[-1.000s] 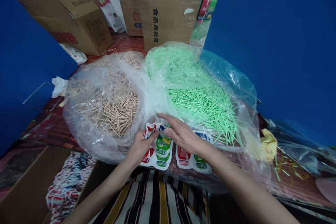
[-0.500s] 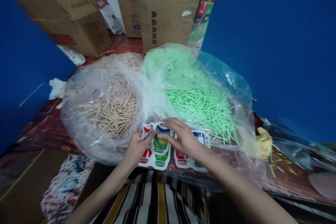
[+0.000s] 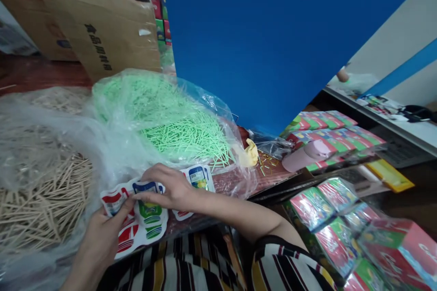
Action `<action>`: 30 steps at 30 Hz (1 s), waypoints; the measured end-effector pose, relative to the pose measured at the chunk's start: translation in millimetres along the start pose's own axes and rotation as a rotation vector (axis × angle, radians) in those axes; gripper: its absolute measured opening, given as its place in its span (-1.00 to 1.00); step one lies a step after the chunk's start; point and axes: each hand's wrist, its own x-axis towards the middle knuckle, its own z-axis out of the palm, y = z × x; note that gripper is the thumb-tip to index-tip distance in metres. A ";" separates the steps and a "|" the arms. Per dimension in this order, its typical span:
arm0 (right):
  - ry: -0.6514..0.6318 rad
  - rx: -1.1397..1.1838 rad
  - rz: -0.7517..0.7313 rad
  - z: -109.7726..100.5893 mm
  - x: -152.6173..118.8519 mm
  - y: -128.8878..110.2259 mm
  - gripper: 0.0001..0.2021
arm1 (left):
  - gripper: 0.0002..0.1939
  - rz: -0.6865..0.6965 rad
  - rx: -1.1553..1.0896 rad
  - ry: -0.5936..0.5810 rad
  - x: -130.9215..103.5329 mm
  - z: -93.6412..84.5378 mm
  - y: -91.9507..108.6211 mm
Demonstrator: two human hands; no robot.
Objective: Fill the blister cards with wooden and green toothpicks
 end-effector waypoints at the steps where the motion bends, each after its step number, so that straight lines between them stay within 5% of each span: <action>1: -0.026 -0.003 -0.016 -0.8 -0.2 0.4 -0.70 | -0.51 0.002 0.009 0.000 0.8 -1.7 -1.7; 6: -0.242 -0.001 0.022 -7.8 0.1 -4.7 -0.74 | -0.49 0.010 0.096 0.024 3.4 -8.7 -7.1; 11: -0.103 0.240 0.422 -2.2 -5.0 -6.8 -0.25 | -0.52 -0.010 -0.005 -0.001 -4.2 -0.4 4.8; 15: -0.084 0.535 0.667 8.9 -12.8 1.4 -0.59 | -0.50 -0.007 -0.033 -0.054 -7.6 4.2 10.2; 19: 0.034 0.663 0.794 11.9 -18.9 6.9 -0.64 | -0.54 -0.007 -0.029 -0.111 -4.9 1.9 8.1; 25: 0.017 0.724 0.828 8.8 -25.3 10.2 -0.70 | -0.59 -0.039 -0.116 -0.052 -0.4 0.1 0.3; 30: 0.018 0.692 0.854 4.2 -38.2 9.4 -0.76 | -0.68 -0.014 -0.101 -0.134 -3.8 0.7 -5.9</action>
